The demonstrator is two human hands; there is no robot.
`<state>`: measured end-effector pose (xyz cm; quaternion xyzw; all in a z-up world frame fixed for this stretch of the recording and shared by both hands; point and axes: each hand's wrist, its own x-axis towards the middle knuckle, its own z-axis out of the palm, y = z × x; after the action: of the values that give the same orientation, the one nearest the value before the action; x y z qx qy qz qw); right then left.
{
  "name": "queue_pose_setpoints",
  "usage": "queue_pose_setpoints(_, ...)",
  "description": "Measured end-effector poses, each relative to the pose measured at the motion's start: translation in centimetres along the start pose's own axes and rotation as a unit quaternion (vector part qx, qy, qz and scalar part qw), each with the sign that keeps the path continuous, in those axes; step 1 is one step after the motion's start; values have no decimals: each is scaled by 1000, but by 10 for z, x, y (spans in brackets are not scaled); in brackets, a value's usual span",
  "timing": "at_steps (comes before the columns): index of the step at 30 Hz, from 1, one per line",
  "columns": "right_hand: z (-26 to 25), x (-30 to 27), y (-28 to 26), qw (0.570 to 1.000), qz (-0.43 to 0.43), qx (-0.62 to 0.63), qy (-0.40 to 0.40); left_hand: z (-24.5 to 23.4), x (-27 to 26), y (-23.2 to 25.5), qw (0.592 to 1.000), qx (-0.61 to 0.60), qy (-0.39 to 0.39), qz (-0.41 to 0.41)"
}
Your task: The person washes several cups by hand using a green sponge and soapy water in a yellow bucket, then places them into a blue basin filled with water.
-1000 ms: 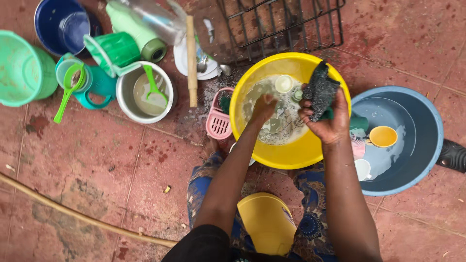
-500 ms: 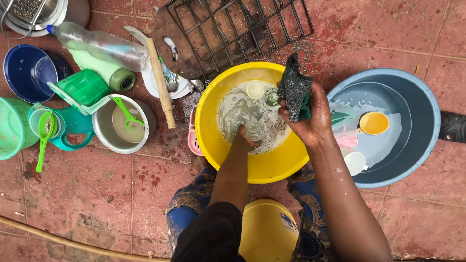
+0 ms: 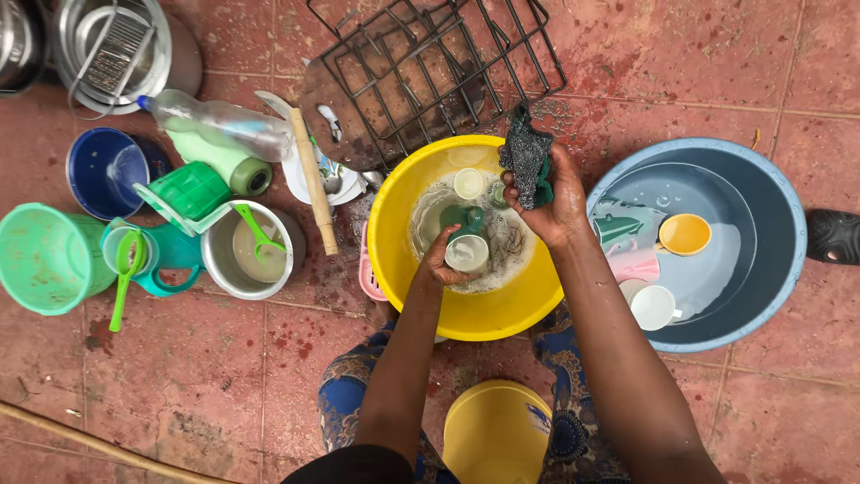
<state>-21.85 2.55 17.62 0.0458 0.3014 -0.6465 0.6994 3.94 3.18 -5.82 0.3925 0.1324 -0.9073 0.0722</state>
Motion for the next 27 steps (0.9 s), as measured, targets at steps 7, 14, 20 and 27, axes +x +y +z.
queue_pose_setpoints(7,-5,5,2,1000,14,-11,0,113,-115,-16,975,12,87,203)
queue_pose_setpoints(14,23,-7,7,991,92,5,-94,164,-163,-35,871,99,93,472)
queue_pose_setpoints(20,35,-9,0,985,109,44,-128,158,-179,2,888,-7,-3,460)
queue_pose_setpoints(27,48,-15,6,979,109,23,-173,192,-201,4,783,132,48,606)
